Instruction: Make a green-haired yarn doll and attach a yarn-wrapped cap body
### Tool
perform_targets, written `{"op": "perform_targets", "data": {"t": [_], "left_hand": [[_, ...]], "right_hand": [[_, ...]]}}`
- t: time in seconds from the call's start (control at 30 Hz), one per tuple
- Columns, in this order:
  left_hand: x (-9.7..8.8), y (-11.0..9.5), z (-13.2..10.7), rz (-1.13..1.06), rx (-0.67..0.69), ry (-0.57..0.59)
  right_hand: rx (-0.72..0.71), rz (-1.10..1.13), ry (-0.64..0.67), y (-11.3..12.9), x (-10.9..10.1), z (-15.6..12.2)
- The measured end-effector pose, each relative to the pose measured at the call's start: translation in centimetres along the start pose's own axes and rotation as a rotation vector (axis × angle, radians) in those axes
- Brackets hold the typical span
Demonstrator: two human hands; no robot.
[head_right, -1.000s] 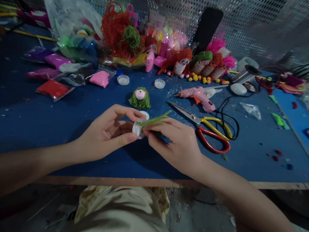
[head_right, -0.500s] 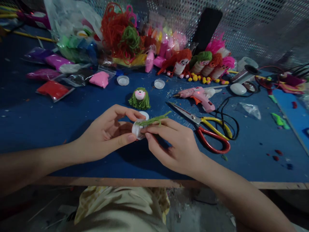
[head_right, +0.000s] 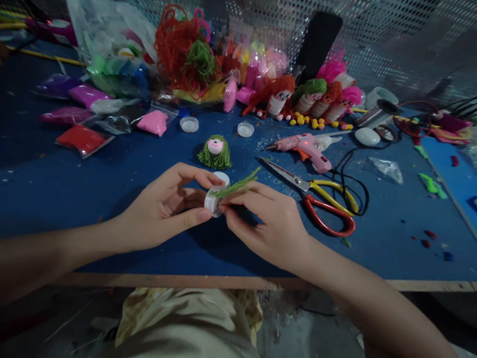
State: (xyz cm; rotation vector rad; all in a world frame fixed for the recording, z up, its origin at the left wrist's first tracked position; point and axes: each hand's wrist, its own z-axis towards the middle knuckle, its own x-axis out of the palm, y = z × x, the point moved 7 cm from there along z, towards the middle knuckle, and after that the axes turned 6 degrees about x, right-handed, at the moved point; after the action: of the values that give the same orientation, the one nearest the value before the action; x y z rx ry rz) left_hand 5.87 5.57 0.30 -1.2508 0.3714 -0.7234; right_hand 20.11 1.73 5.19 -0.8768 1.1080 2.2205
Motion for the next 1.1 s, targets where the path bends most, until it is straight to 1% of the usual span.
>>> {"op": "perform_targets", "data": {"t": [0.17,0.4,0.67,0.9,1.1], "left_hand": [[-0.1,-0.1,0.1,-0.008,0.013,-0.009],[-0.3,-0.1,0.1,-0.003,0.0,-0.032],[-0.3,-0.3,0.1,0.0,0.013,-0.028],[-0.2,-0.4,0.1,0.007,0.034,-0.031],[-0.3,-0.2,0.1,0.005,0.035,-0.031]], "right_hand": [[-0.046,-0.008,-0.014,0.2,-0.2,-0.1],[-0.054,0.027,0.011,0.5,-0.5,0.1],[-0.047,0.039,0.004,0.4,-0.5,0.2],[-0.021,0.022,-0.091,-0.2,-1.0,0.3],[0.017,0.048,-0.049,-0.7,-0.6,0.3]]}}
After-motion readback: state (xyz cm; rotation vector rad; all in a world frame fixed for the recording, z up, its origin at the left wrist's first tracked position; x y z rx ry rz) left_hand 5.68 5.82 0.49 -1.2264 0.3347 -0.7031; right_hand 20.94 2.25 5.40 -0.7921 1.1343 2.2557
